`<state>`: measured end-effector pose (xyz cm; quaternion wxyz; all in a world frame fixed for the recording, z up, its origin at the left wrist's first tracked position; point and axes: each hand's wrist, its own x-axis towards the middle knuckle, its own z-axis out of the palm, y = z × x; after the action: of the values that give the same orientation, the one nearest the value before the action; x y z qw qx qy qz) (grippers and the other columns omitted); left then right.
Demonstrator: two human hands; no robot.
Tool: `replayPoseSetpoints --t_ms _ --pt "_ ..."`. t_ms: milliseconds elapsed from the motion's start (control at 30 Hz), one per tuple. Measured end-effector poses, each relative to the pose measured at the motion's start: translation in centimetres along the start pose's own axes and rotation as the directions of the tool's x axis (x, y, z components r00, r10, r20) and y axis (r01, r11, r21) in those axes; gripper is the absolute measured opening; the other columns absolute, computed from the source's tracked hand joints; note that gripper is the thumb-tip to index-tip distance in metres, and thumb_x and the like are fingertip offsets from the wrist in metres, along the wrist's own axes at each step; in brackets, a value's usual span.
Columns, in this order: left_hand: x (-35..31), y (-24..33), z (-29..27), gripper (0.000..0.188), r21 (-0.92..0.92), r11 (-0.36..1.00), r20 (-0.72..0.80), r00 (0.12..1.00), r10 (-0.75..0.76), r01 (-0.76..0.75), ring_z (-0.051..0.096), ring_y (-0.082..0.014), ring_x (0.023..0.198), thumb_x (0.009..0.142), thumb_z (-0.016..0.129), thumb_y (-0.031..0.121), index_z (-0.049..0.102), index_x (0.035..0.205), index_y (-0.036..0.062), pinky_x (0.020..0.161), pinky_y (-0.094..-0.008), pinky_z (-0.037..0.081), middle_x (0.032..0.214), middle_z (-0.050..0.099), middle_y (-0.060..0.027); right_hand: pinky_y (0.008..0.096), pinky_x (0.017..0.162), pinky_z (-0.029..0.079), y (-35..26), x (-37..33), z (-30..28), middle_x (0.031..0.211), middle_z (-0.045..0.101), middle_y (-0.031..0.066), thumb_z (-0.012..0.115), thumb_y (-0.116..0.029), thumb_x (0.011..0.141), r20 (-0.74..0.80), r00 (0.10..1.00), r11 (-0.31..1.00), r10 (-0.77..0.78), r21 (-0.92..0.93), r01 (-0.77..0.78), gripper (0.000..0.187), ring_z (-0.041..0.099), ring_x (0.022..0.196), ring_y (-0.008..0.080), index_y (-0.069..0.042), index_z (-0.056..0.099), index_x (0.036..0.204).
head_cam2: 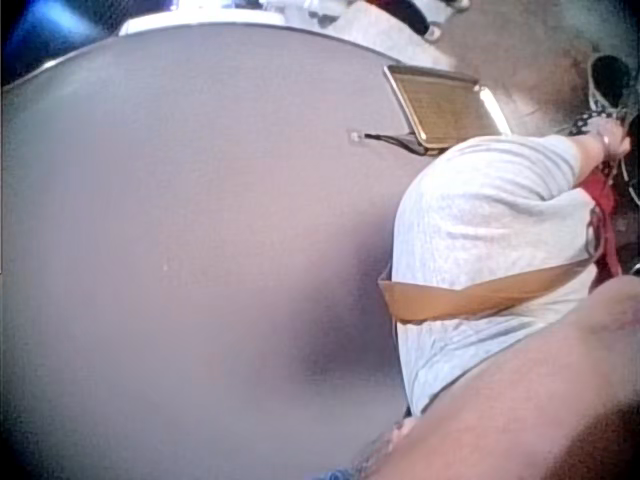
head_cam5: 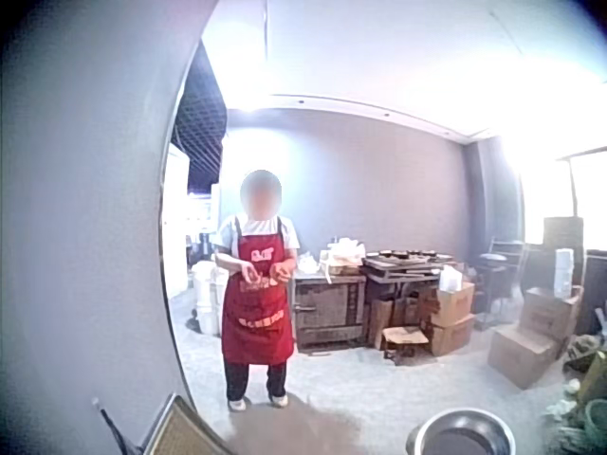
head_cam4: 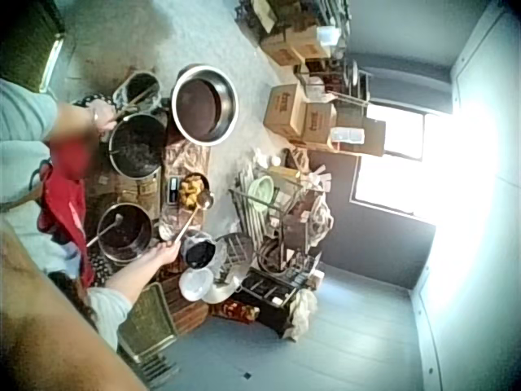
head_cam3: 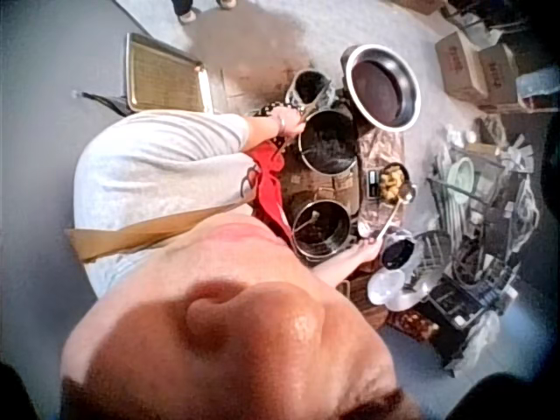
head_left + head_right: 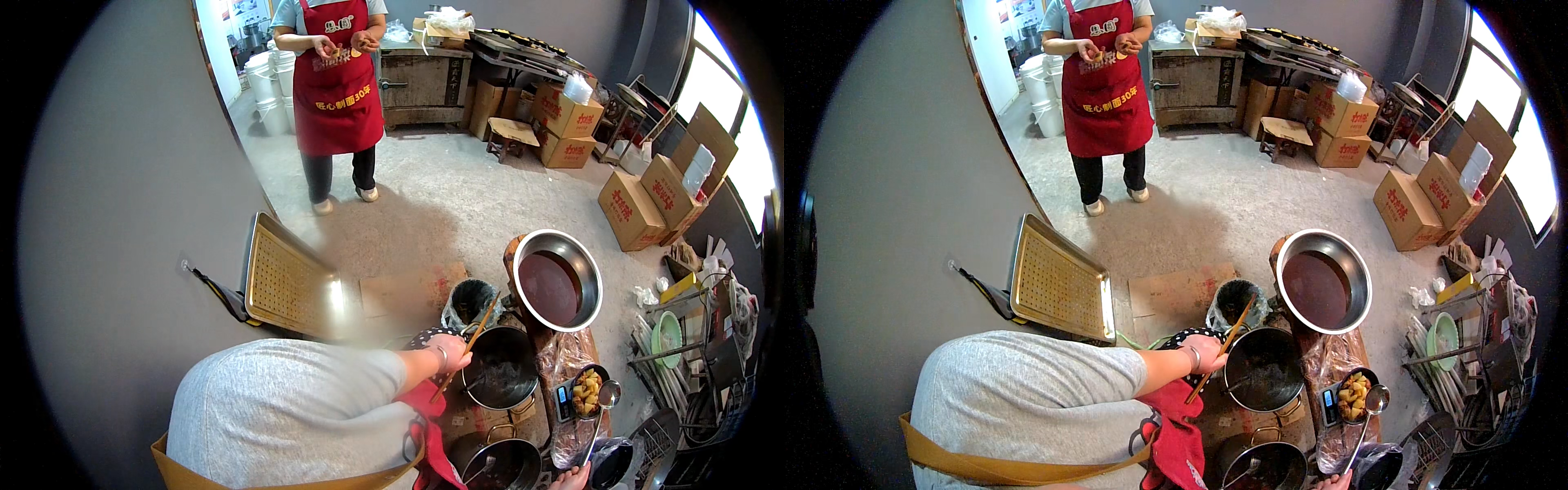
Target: The person uses a ladle, strainer, and chopsticks to portion various food items from several pots into a bowl, checks the weight on a digital scale, and places the bowl onto a metal tray.
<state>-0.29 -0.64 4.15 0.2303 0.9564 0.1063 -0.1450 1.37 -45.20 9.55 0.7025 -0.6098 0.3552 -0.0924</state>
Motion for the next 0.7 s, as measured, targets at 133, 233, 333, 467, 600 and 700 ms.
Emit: replayPoseSetpoints --t_ms 133,233,333,467,600,700 --pt "0.3 -0.2 0.4 0.047 -0.004 1.0 0.003 1.0 -0.004 0.004 0.061 -0.0296 0.088 0.086 0.041 0.041 0.062 0.091 -0.0007 0.077 -0.0386 0.048 0.093 0.064 -0.0164 0.0249 0.037 0.027 -0.2 -0.5 0.1 0.059 0.044 0.0004 0.055 -0.022 0.083 0.003 1.0 1.0 -0.017 0.017 0.017 0.017 0.037 0.044 0.0128 -0.007 0.055 0.074" --pt "1.0 -0.9 1.4 0.047 0.008 1.0 -0.013 1.0 0.016 -0.016 0.061 -0.0295 0.089 0.086 0.041 0.041 0.062 0.092 -0.0004 0.077 -0.0386 0.048 0.094 0.064 -0.0161 0.0236 0.038 0.027 -0.3 -0.7 0.6 0.059 0.044 0.0003 0.055 -0.019 0.083 -0.01 1.0 0.999 -0.029 0.039 0.03 0.015 0.038 0.046 0.0121 -0.006 0.055 0.075" --pt "1.2 -0.9 1.6 0.046 -0.001 1.0 0.011 1.0 0.0 0.0 0.061 -0.0295 0.089 0.086 0.041 0.041 0.063 0.092 0.0002 0.078 -0.0386 0.048 0.094 0.064 -0.0157 0.0227 0.038 0.027 -0.4 -0.8 0.7 0.06 0.044 0.0003 0.055 -0.017 0.083 -0.009 0.999 0.998 -0.032 0.05 0.032 0.014 0.039 0.046 0.0116 -0.006 0.054 0.074" --pt "1.1 -0.5 1.3 0.046 -0.002 1.0 0.024 1.0 -0.008 0.008 0.061 -0.0296 0.089 0.086 0.041 0.041 0.063 0.093 0.0012 0.078 -0.0391 0.048 0.094 0.064 -0.0151 0.0232 0.038 0.026 0.0 0.2 0.0 0.059 0.044 0.0002 0.054 -0.018 0.083 0.036 0.998 0.998 -0.045 0.041 0.044 0.015 0.037 0.045 0.0115 -0.007 0.053 0.073" --pt "1.0 -0.4 1.4 0.046 -0.004 1.0 0.004 1.0 -0.004 0.004 0.061 -0.0297 0.089 0.086 0.041 0.041 0.063 0.094 0.0016 0.078 -0.0392 0.048 0.095 0.064 -0.0151 0.024 0.037 0.026 0.8 1.8 -0.9 0.059 0.043 -0.0002 0.053 -0.021 0.084 0.025 0.999 1.0 -0.019 -0.005 0.019 0.018 0.036 0.043 0.0116 -0.008 0.051 0.072" --pt "0.5 -0.4 0.7 0.046 -0.008 0.999 0.03 0.999 -0.041 0.041 0.061 -0.0296 0.091 0.086 0.041 0.042 0.063 0.094 0.0018 0.079 -0.0392 0.048 0.096 0.064 -0.0154 0.0244 0.036 0.026 0.6 1.3 -0.5 0.058 0.042 -0.0002 0.053 -0.025 0.085 0.05 0.999 1.0 -0.003 0.002 0.003 0.02 0.036 0.043 0.0121 -0.009 0.05 0.073"
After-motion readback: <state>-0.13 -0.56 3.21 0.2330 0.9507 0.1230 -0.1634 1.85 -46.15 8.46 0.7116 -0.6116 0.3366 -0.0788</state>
